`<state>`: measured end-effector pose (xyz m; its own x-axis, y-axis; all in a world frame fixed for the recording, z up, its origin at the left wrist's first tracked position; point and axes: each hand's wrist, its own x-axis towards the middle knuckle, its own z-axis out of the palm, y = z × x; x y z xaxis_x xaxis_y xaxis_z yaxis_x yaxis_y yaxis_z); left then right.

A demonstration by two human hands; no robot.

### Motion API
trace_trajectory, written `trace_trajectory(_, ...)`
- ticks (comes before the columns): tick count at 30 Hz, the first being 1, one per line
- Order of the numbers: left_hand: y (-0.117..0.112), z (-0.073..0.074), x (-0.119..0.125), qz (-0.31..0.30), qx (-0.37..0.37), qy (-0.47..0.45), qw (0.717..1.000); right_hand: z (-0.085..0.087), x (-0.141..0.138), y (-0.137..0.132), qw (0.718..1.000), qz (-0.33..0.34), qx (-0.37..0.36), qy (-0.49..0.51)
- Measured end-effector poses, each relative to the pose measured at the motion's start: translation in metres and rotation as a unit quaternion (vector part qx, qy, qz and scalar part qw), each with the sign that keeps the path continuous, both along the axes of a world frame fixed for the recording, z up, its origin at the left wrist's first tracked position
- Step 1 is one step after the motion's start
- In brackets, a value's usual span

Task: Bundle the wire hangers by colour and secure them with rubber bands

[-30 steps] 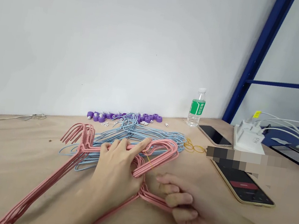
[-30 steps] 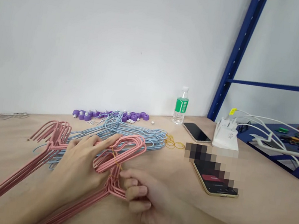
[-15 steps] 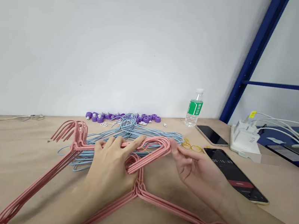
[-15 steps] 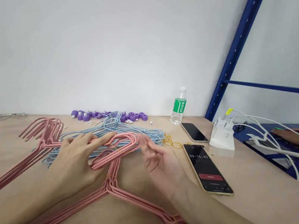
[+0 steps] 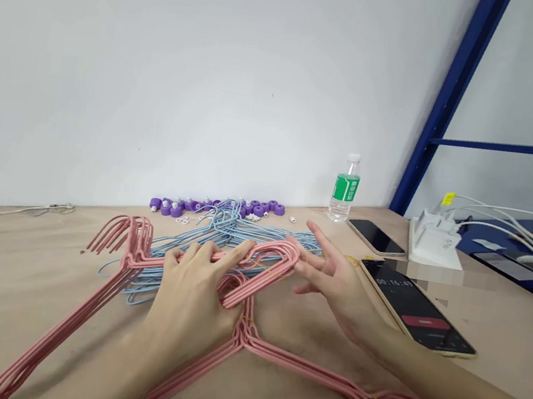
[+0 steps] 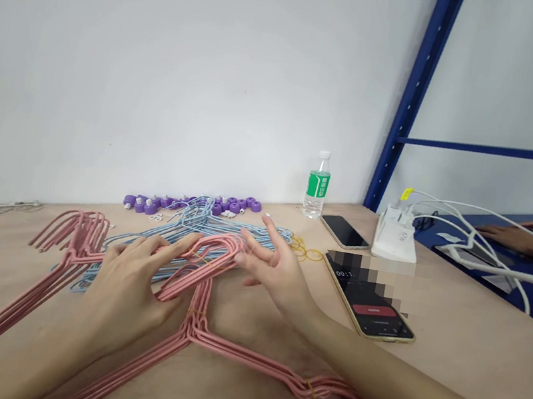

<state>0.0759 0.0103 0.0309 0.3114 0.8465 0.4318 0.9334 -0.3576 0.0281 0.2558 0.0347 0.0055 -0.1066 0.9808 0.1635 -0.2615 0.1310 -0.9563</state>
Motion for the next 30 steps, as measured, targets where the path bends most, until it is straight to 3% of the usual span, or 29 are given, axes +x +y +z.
trace_trajectory(4,-0.003,0.003,0.000,-0.004,-0.006,0.006,1.000,-0.003,-0.002,-0.004,0.993,0.111,0.036,0.026)
trace_trajectory(10,-0.011,0.000,0.007,-0.011,-0.020,0.027,0.999,0.001,-0.001,-0.007,0.996,0.067,0.048,0.045)
trace_trajectory(13,-0.016,-0.009,0.013,-0.034,-0.026,0.039,0.998,0.007,0.004,-0.003,0.990,0.124,0.051,-0.041)
trace_trajectory(15,-0.021,-0.019,0.018,-0.054,-0.025,0.040,0.997,0.013,0.008,-0.001,0.964,0.202,0.038,-0.170)
trace_trajectory(17,-0.027,-0.030,0.022,-0.064,-0.011,0.043,0.997,0.019,0.012,0.000,0.909,0.266,0.059,-0.316)
trace_trajectory(19,-0.031,-0.040,0.027,-0.074,0.008,0.055,0.996,0.024,0.014,-0.003,0.846,0.302,0.114,-0.423)
trace_trajectory(21,-0.035,-0.047,0.031,-0.084,0.031,0.072,0.993,0.024,0.013,-0.007,0.812,0.310,0.165,-0.466)
trace_trajectory(27,-0.032,-0.044,0.028,-0.078,0.094,0.102,0.987,0.023,0.007,-0.019,0.824,0.227,0.219,-0.471)
trace_trajectory(30,-0.031,-0.044,0.025,-0.080,0.094,0.101,0.987,0.031,0.013,-0.019,0.803,0.258,0.249,-0.477)
